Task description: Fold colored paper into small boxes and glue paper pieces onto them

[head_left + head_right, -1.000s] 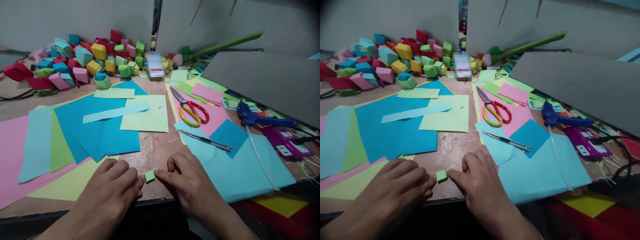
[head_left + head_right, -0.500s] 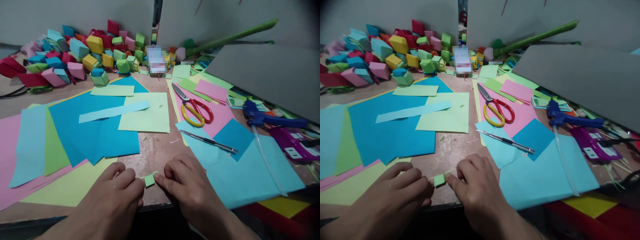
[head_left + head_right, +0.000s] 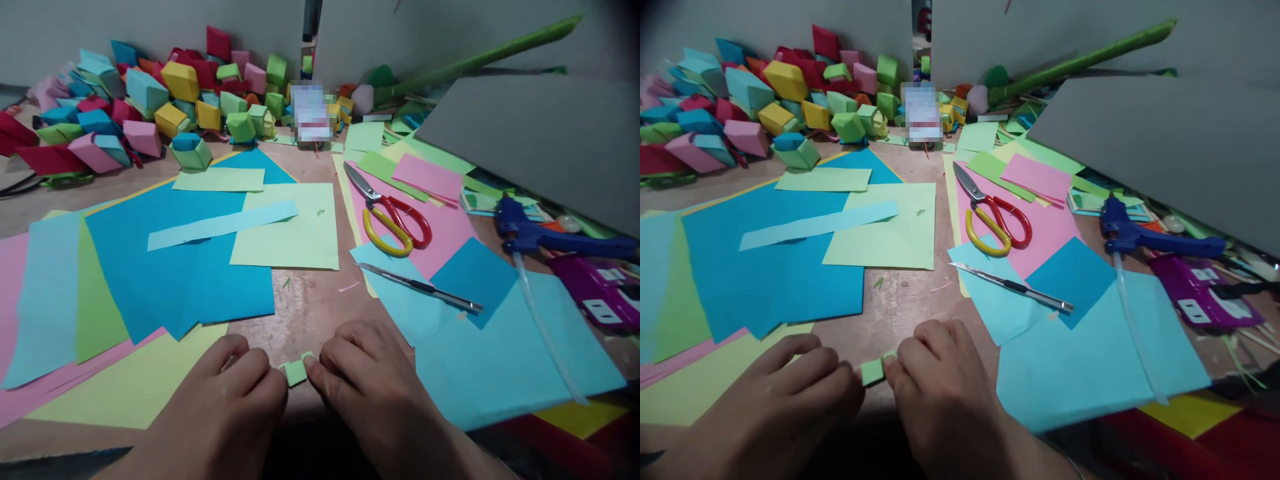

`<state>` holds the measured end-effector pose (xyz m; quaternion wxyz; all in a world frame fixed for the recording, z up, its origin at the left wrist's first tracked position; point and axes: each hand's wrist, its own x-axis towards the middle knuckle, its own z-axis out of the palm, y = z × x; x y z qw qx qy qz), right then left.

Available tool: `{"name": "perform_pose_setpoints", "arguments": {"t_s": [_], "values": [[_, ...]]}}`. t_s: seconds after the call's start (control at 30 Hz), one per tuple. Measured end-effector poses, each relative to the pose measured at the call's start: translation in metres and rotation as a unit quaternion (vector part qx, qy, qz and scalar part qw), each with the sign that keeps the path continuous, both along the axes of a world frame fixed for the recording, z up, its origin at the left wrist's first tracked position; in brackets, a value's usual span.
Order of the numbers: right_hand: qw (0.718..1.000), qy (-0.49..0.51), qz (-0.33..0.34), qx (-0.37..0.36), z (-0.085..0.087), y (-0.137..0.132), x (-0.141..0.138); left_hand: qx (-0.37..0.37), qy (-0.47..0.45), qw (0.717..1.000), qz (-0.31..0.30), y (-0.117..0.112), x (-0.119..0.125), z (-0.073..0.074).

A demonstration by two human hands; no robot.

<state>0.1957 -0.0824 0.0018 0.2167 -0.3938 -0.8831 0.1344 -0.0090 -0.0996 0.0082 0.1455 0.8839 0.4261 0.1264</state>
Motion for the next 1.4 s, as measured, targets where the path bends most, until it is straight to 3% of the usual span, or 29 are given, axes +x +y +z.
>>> {"name": "perform_pose_setpoints", "arguments": {"t_s": [0.23, 0.5, 0.6, 0.93, 1.1, 1.17, 1.3, 1.4], "values": [[0.998, 0.030, -0.047, -0.017, 0.002, -0.002, -0.002, 0.001, 0.018, 1.000, 0.004, 0.003, 0.003, 0.003], [0.985, 0.042, -0.051, -0.162, 0.009, 0.005, 0.002, -0.047, 0.058, 0.997, -0.008, 0.003, -0.002, 0.005], [0.979, 0.065, -0.059, -0.182, 0.006, 0.004, 0.002, -0.050, 0.051, 0.997, -0.017, 0.001, -0.005, 0.002], [0.985, 0.066, -0.068, -0.145, 0.000, 0.005, 0.000, -0.001, -0.011, 1.000, -0.012, 0.006, -0.001, -0.001], [0.992, 0.061, -0.051, -0.101, 0.001, 0.008, 0.002, -0.081, -0.011, 0.997, -0.018, 0.009, -0.003, 0.000], [0.997, 0.046, -0.013, -0.057, -0.001, 0.008, 0.004, -0.102, 0.006, 0.994, -0.032, 0.010, -0.004, 0.002], [0.997, 0.015, 0.073, 0.032, -0.008, 0.006, 0.009, -0.030, 0.027, 0.995, -0.087, 0.010, -0.002, 0.008], [0.997, 0.035, 0.057, 0.041, -0.007, 0.008, 0.010, -0.004, 0.020, 0.997, -0.073, 0.007, -0.002, 0.008]]}}
